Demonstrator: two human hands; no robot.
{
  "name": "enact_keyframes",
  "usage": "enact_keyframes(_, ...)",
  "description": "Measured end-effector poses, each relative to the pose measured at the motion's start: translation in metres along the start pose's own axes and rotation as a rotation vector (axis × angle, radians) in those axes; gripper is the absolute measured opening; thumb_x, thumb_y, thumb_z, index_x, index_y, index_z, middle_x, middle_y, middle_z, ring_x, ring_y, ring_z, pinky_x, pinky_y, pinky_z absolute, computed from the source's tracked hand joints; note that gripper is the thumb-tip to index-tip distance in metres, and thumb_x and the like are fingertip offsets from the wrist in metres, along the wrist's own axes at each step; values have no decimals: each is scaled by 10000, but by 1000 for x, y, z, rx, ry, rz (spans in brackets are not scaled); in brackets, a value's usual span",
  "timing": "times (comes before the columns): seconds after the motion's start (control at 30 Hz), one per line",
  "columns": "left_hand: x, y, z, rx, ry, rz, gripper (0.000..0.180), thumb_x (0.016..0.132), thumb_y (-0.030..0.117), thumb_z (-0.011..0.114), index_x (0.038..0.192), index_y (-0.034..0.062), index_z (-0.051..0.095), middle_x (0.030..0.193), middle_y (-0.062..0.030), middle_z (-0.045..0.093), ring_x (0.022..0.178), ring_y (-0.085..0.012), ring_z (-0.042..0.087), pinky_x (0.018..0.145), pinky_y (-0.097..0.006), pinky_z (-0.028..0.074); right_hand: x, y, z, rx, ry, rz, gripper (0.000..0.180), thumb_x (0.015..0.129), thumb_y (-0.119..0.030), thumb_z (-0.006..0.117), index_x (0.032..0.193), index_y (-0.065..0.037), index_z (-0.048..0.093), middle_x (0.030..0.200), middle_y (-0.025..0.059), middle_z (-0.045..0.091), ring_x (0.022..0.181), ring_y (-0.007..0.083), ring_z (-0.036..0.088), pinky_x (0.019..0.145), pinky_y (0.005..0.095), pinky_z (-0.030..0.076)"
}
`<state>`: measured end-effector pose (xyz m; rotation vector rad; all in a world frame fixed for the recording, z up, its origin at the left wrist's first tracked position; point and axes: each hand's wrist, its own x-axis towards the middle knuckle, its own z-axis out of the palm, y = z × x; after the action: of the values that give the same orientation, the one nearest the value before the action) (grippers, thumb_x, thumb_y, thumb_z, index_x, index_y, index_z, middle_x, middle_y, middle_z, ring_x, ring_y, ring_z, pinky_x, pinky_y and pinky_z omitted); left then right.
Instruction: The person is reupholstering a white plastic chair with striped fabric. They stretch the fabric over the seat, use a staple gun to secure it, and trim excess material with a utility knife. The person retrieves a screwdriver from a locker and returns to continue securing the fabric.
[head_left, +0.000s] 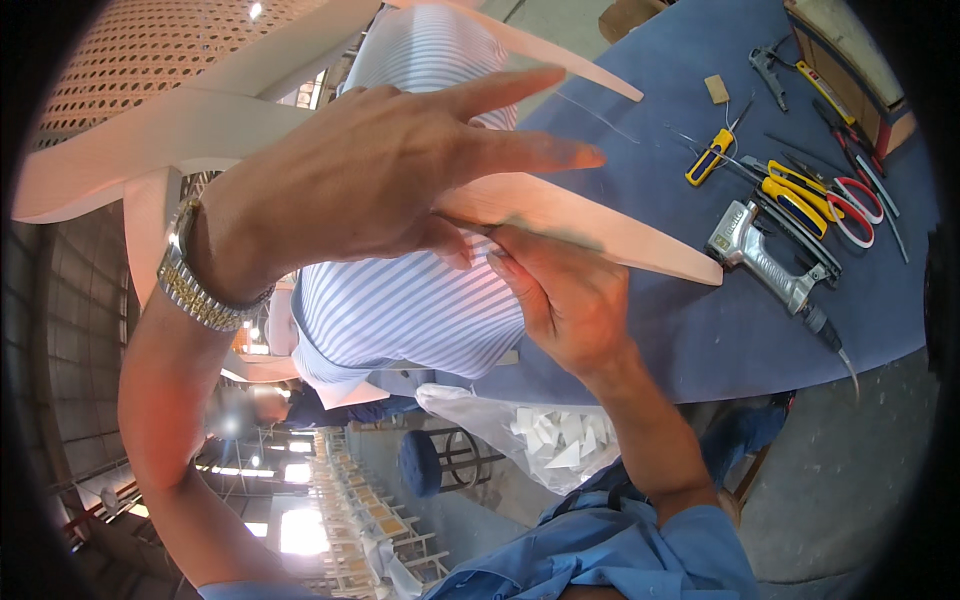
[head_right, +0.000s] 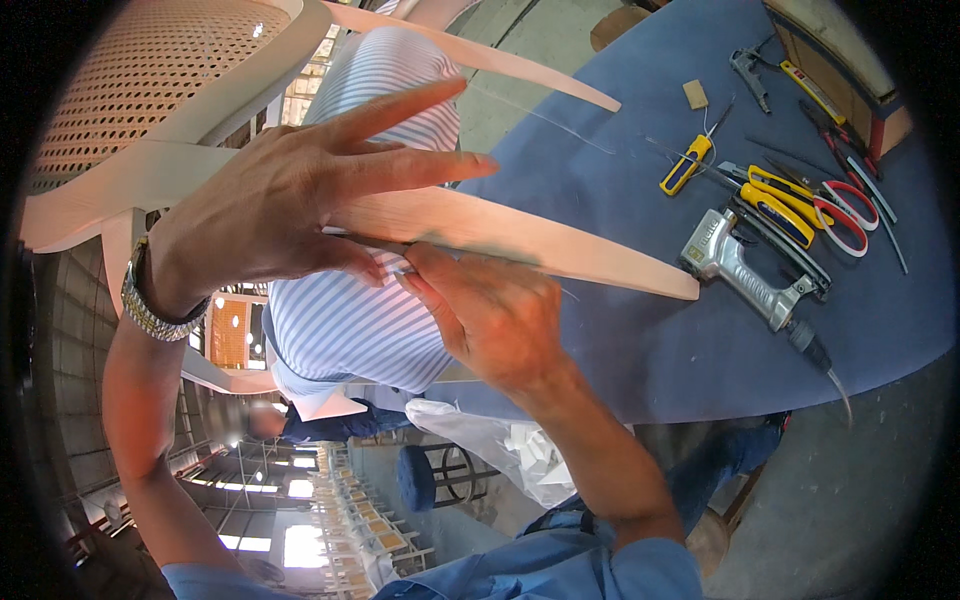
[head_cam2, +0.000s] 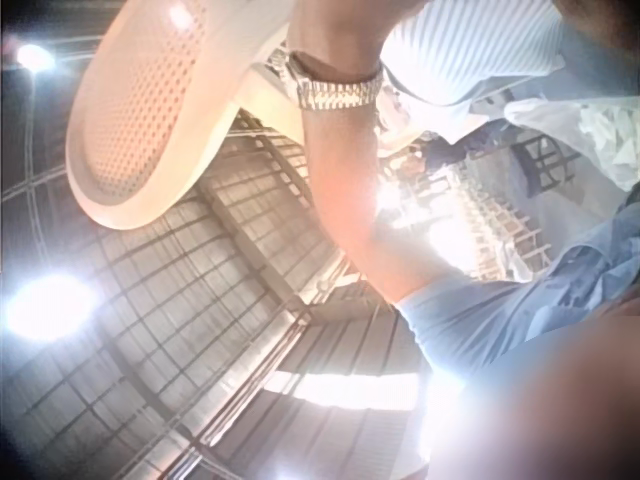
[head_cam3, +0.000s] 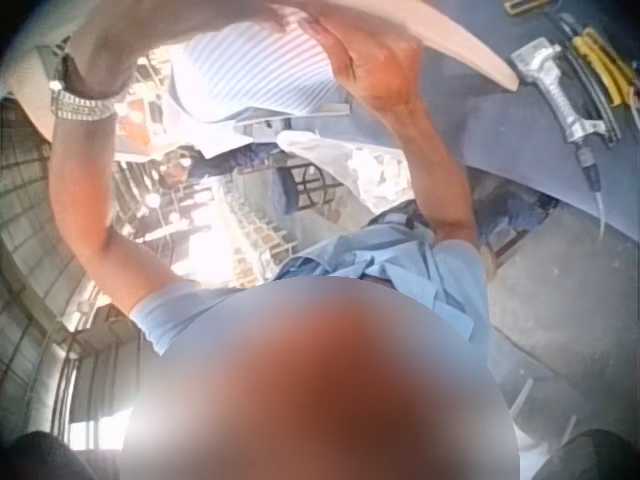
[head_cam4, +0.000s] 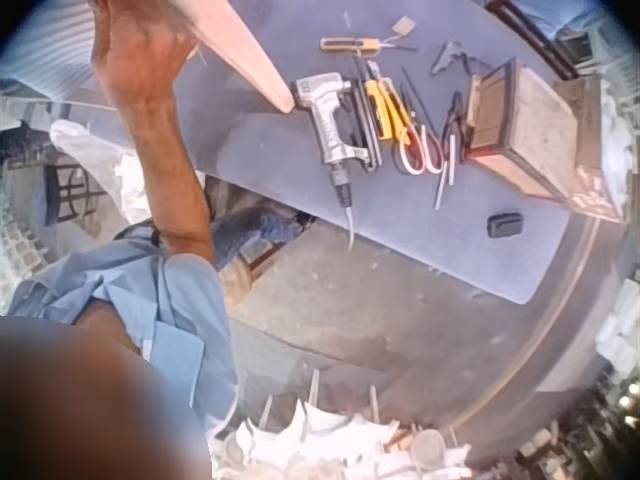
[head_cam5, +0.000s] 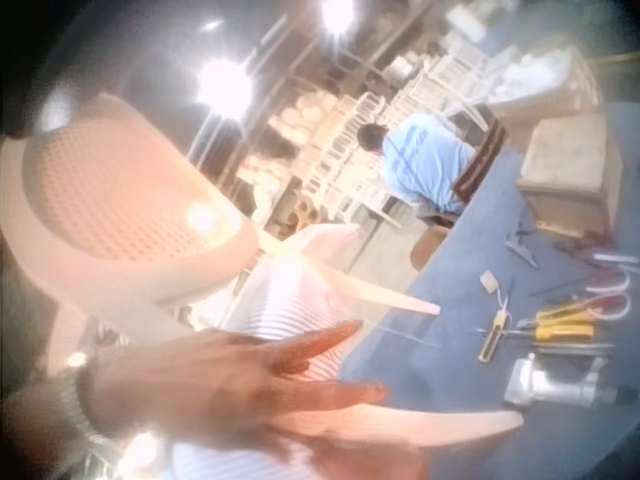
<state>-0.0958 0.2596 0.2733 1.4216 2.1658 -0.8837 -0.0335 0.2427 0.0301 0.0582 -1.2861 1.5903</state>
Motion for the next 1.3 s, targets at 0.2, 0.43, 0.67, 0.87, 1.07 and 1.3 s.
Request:
enact_keyframes(0.2,-5,-3,8,403,90,101,570,721,470,754,1265,302,725,1573,6,507,1195,-232,662,1042,-452,488,-4,-2,-1,53,-23,92,130,933,-45,721,1052,1,741,880,143,744,761,286,724,726,356,562)
enact_keyframes(0.43,-18,0,46,550,381,98,401,808,356,710,1188,237,746,1518,-32,562,1335,-220,567,1079,-436,465,-5,4,0,69,-73,138,113,972,-74,685,1037,5,731,812,160,707,684,279,694,656,353,531)
enact_keyframes(0.67,-74,59,123,405,917,-167,351,841,160,749,1183,80,752,1332,-104,678,1271,-255,620,1031,-426,515,2,-3,-1,-23,-63,77,118,976,-63,661,1029,23,721,768,161,686,626,257,643,620,338,504)
enact_keyframes(0.87,-53,45,147,208,1047,-287,509,802,245,836,1245,21,721,1256,-112,685,1210,-295,630,1078,-485,472,-9,3,2,-40,-100,200,106,934,-44,708,1011,24,733,798,148,716,671,248,686,646,333,526)
enact_keyframes(1.07,-34,50,160,238,1197,-326,342,853,132,698,1160,-8,747,1233,-147,683,1195,-289,638,1085,-429,506,-19,17,1,-2,-114,211,153,989,-56,641,1071,41,726,841,142,739,706,193,692,673,317,542)
enact_keyframes(1.3,-33,64,189,308,1204,-332,420,963,216,528,1290,-5,672,1392,-155,640,1378,-277,552,1199,-434,366,-28,30,-4,2,-139,208,233,1061,-121,546,1130,36,703,918,73,732,863,116,662,749,280,530)
